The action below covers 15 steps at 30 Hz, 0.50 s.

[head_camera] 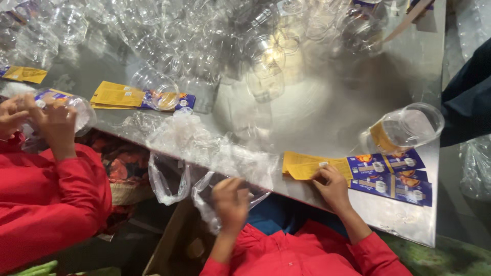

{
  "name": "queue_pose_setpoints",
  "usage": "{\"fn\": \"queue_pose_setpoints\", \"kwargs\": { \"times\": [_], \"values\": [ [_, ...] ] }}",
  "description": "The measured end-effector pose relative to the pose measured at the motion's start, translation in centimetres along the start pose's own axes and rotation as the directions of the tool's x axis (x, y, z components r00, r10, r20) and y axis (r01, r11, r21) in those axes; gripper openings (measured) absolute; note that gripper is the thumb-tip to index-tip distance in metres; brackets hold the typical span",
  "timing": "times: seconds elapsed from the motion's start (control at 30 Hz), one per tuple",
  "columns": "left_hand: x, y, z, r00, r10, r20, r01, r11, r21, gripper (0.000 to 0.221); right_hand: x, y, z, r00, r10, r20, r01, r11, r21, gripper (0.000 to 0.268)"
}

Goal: The person applies labels to clear plastic jars by hand. The person removes a backing from a label strip, positions it on the jar, and presses it down to secure it before moving the jar aside.

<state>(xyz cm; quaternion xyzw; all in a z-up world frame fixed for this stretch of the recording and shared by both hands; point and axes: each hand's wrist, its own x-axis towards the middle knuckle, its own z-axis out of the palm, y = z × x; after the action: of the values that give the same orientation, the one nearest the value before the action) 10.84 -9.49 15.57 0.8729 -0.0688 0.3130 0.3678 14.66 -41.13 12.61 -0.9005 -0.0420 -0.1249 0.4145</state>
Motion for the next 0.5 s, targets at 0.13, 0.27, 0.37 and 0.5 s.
{"fn": "queue_pose_setpoints", "kwargs": {
  "times": [0.13,0.27,0.37,0.5],
  "values": [
    [4.0,5.8,5.7,0.887,0.327,0.325,-0.193,0.904,-0.382,0.034,-0.9,1.1,-1.9,0.961,0.133,0.241,-0.201,0.938,0.283,0.009],
    [4.5,7.4,8.7,0.703,0.187,0.687,0.450,0.631,-0.632,0.019,-4.5,0.5,-3.7,0.891,0.130,0.435,-0.379,0.741,0.554,0.044],
    [3.6,8.5,9.1,0.592,0.181,0.785,0.690,0.389,-0.610,0.022,-6.1,-0.5,-4.0,0.889,0.207,0.409,-0.441,0.629,0.641,0.052],
    [4.0,9.0,8.0,0.741,0.281,0.609,0.294,0.680,-0.672,0.026,-5.6,-1.6,-3.9,0.907,0.227,0.354,-0.403,0.709,0.579,0.048]
  ]
}}
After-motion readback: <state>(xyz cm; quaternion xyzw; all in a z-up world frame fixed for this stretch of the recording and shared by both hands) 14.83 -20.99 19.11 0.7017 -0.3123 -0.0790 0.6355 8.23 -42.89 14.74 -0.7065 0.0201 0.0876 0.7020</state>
